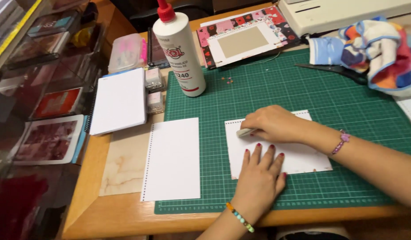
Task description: The person aligns a rectangular frame onto a white sheet of paper on a green cutting mat. They then use a small rectangular block to rub the surface of the paper, smoothing it down. The person handles the frame and the rubbing block throughout the process.
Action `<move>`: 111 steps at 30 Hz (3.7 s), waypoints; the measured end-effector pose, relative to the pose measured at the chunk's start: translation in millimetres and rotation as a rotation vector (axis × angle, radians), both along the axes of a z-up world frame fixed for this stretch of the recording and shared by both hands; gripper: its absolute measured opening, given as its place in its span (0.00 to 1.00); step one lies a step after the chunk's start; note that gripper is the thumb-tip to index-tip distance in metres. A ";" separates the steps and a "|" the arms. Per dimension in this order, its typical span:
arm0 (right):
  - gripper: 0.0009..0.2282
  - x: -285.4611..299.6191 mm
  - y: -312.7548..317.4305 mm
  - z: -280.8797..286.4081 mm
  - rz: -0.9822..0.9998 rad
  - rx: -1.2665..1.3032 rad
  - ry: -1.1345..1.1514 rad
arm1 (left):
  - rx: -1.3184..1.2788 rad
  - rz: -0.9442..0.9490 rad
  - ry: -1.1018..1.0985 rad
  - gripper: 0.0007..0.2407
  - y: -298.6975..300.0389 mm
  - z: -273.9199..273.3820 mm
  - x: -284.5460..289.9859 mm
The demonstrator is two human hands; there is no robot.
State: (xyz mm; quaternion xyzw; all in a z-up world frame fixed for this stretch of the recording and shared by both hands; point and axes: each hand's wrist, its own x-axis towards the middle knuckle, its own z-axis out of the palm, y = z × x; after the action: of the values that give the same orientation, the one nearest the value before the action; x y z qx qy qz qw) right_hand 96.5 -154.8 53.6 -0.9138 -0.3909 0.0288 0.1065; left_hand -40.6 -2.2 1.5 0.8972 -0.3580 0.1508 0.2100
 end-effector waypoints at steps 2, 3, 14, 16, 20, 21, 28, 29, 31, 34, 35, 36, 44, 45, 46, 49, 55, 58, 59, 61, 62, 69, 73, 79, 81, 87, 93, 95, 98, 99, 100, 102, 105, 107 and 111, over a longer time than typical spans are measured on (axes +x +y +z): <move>0.11 -5.4 -2.1 2.1 0.024 0.017 0.015 | -0.030 -0.004 -0.005 0.19 -1.2 3.4 -1.2; 0.10 -9.2 -1.7 1.8 0.046 0.046 0.039 | -0.049 -0.010 -0.001 0.19 0.1 4.6 -2.6; 0.06 -15.7 2.7 11.6 0.019 -0.112 0.038 | 0.124 0.245 -0.027 0.25 -31.0 6.0 -20.3; 0.08 -13.7 2.6 18.2 0.010 -0.111 0.054 | 0.093 0.254 -0.034 0.25 -32.5 4.0 -19.8; 0.08 -7.8 -1.3 28.1 0.015 -0.084 0.124 | 0.082 0.260 -0.048 0.26 -34.1 -0.2 -23.7; 0.06 -3.1 -3.6 29.9 0.021 -0.079 0.124 | 0.088 0.256 -0.047 0.27 -34.1 -0.5 -23.2; 0.13 6.5 -12.9 8.1 0.020 0.006 -0.029 | 0.082 0.263 -0.033 0.26 -34.8 -1.9 -23.3; 0.13 -1.5 -13.3 8.1 0.041 0.041 -0.038 | 0.079 0.260 -0.039 0.26 -34.9 -2.5 -24.2; 0.13 -14.4 -15.4 6.0 0.059 0.080 -0.040 | 0.080 0.254 -0.039 0.25 -35.3 -4.4 -25.1; 0.14 -22.2 -19.8 6.5 0.091 0.081 -0.022 | 0.104 0.271 -0.011 0.25 -35.9 -4.0 -23.2; 0.14 -23.1 -21.0 8.8 0.095 0.090 0.043 | 0.095 0.265 -0.014 0.25 -35.4 -2.1 -24.3; 0.14 -24.2 -22.4 10.9 0.098 0.098 0.109 | 0.086 0.260 -0.018 0.25 -35.0 -0.2 -25.6; 0.13 -13.5 -46.0 0.1 -0.076 -0.031 -0.088 | 0.110 0.274 -0.067 0.25 -33.9 -3.4 -30.2; 0.11 -15.7 -43.8 0.8 -0.016 -0.008 -0.134 | 0.124 0.284 -0.071 0.25 -34.1 -3.9 -27.4; 0.11 -19.6 -42.3 2.5 -0.011 -0.008 -0.137 | 0.123 0.289 -0.073 0.25 -34.2 -2.4 -25.2; 0.14 -36.9 -43.4 1.7 -0.046 -0.080 -0.109 | 0.083 0.289 -0.086 0.24 -36.0 -2.6 -25.1; 0.16 -28.1 -41.4 3.6 -0.042 -0.126 -0.039 | 0.002 0.241 -0.141 0.07 -30.2 7.7 -8.8; 0.17 -28.5 -38.9 7.3 -0.096 -0.177 0.053 | 0.040 0.177 -0.098 0.06 -26.6 0.2 -1.3; 0.15 -27.8 -39.1 8.3 -0.123 -0.187 0.064 | 0.029 0.166 -0.108 0.05 -25.1 0.1 2.1; 0.14 -26.3 -40.1 8.8 -0.148 -0.196 0.069 | 0.019 0.156 -0.124 0.06 -20.4 2.9 7.2; 0.15 -25.6 -40.7 7.4 -0.156 -0.202 0.043 | 0.000 0.128 -0.107 0.05 -17.1 4.9 8.8; 0.17 -33.6 -35.9 14.6 -0.182 -0.216 0.043 | 0.045 0.019 0.076 0.26 -10.1 -5.2 16.1; 0.18 -39.7 -27.5 23.7 -0.209 -0.234 0.082 | 0.087 0.019 0.060 0.28 -9.4 -1.7 16.3; 0.18 -39.1 -33.5 9.9 -0.228 -0.304 -0.007 | 0.085 0.043 0.072 0.27 -12.7 -7.2 16.6; 0.17 -37.9 -36.8 5.3 -0.239 -0.329 -0.026 | 0.110 0.057 0.025 0.25 -13.3 -6.1 16.3; 0.17 -35.8 -42.1 -2.3 -0.199 -0.286 -0.068 | 0.064 0.072 0.029 0.21 -15.3 -10.7 16.3; 0.19 -39.0 -36.4 4.0 -0.241 -0.352 -0.047 | 0.038 0.083 -0.003 0.13 -16.0 -17.0 18.2; 0.17 -38.8 -37.0 5.6 -0.227 -0.318 -0.037 | 0.019 0.076 -0.003 0.12 -15.0 -15.2 18.4; 0.16 -38.9 -33.5 14.9 -0.214 -0.258 0.025 | -0.033 0.069 -0.012 0.11 -13.2 -10.0 15.1; 0.16 -37.9 -33.1 20.8 -0.212 -0.230 0.069 | -0.064 0.074 -0.027 0.10 -13.5 -6.6 15.5; 0.16 -33.6 -35.4 21.6 -0.228 -0.230 0.068 | -0.066 0.058 -0.029 0.10 -15.3 -6.9 12.0; 0.17 -20.1 -40.0 26.4 -0.257 -0.138 0.085 | -0.104 0.079 -0.068 0.12 -17.5 -5.7 11.8; 0.15 -4.1 -43.7 29.0 -0.263 -0.113 0.032 | -0.065 0.098 -0.088 0.12 -25.0 -10.5 10.8; 0.15 -0.3 -46.2 19.9 -0.244 -0.121 0.048 | -0.070 0.100 -0.096 0.12 -27.9 -8.4 9.8; 0.12 -10.3 -48.9 11.8 -0.159 -0.073 0.030 | -0.027 0.128 -0.106 0.15 -30.8 -9.1 6.6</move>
State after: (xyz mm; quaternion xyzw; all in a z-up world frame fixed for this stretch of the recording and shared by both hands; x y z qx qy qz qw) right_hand 86.2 -203.6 65.4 -0.9448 -0.3140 0.0482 0.0808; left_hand -34.0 -32.9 -7.6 0.9062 -0.3083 0.2161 0.1925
